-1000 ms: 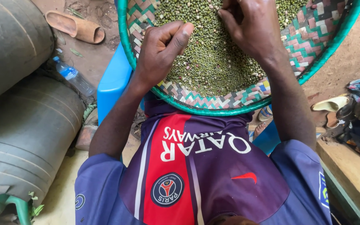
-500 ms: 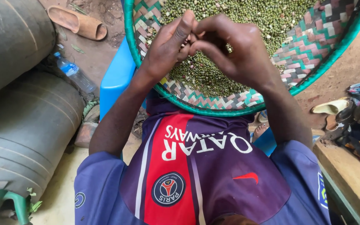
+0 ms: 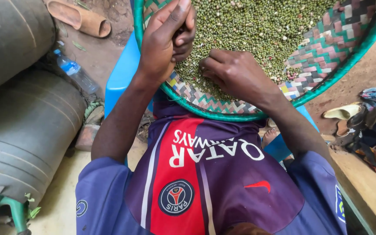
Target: Sorting through a tray of green seeds to remove debris and bad seeds by hand.
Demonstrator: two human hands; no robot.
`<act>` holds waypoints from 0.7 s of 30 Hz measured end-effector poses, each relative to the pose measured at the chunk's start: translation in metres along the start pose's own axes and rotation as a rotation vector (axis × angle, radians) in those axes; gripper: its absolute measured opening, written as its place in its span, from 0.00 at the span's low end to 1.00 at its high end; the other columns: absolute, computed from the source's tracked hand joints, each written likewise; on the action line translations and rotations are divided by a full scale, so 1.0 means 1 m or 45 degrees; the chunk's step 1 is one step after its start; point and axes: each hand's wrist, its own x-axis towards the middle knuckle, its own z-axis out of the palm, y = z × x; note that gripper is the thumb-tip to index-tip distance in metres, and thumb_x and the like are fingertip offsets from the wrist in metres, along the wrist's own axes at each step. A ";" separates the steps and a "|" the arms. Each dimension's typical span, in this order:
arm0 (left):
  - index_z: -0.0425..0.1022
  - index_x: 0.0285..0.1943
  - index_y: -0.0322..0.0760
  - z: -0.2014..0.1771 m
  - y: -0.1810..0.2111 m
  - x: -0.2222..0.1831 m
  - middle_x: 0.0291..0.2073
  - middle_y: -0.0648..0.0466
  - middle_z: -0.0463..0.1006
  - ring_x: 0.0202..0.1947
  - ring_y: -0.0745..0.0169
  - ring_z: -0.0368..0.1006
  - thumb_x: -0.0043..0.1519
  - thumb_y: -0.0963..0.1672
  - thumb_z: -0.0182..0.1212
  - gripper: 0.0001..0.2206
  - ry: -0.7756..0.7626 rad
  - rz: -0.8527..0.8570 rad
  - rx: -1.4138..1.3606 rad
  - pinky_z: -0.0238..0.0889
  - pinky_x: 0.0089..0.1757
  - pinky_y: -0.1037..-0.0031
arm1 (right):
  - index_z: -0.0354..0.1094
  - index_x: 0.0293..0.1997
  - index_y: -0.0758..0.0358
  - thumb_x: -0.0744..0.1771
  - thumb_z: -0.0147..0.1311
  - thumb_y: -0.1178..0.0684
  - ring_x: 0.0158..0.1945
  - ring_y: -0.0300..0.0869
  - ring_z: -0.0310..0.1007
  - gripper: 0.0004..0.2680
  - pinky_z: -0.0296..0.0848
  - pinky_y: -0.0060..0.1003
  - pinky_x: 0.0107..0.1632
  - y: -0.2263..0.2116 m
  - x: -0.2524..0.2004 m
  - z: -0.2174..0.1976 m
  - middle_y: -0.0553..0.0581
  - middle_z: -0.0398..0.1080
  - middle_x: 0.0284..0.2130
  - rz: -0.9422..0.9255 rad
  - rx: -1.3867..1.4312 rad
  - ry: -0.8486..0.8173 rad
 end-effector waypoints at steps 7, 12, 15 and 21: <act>0.66 0.39 0.44 0.004 -0.005 0.001 0.22 0.60 0.56 0.17 0.77 0.42 0.72 0.54 0.49 0.15 -0.009 0.039 0.161 0.38 0.21 0.81 | 0.67 0.41 0.60 0.72 0.55 0.57 0.27 0.42 0.70 0.03 0.70 0.40 0.27 0.003 -0.004 0.014 0.53 0.67 0.30 -0.010 -0.262 -0.014; 0.68 0.40 0.46 0.014 -0.010 0.000 0.23 0.63 0.60 0.22 0.78 0.52 0.74 0.54 0.45 0.16 -0.027 0.065 0.548 0.45 0.26 0.82 | 0.63 0.45 0.65 0.71 0.53 0.63 0.23 0.40 0.69 0.02 0.67 0.36 0.25 0.000 -0.012 -0.006 0.56 0.72 0.28 0.073 0.172 0.175; 0.73 0.41 0.44 0.022 -0.013 -0.004 0.24 0.62 0.67 0.25 0.72 0.61 0.75 0.55 0.41 0.20 -0.091 0.068 0.990 0.53 0.29 0.75 | 0.65 0.45 0.64 0.71 0.57 0.62 0.21 0.37 0.63 0.04 0.65 0.36 0.28 -0.004 -0.017 -0.021 0.51 0.65 0.23 0.160 0.309 0.330; 0.69 0.48 0.40 0.025 -0.029 -0.007 0.29 0.61 0.68 0.23 0.77 0.54 0.76 0.54 0.40 0.18 -0.245 -0.102 0.444 0.50 0.27 0.82 | 0.68 0.47 0.69 0.71 0.58 0.67 0.28 0.48 0.70 0.04 0.67 0.43 0.33 -0.013 -0.016 -0.036 0.61 0.74 0.32 0.051 0.233 0.519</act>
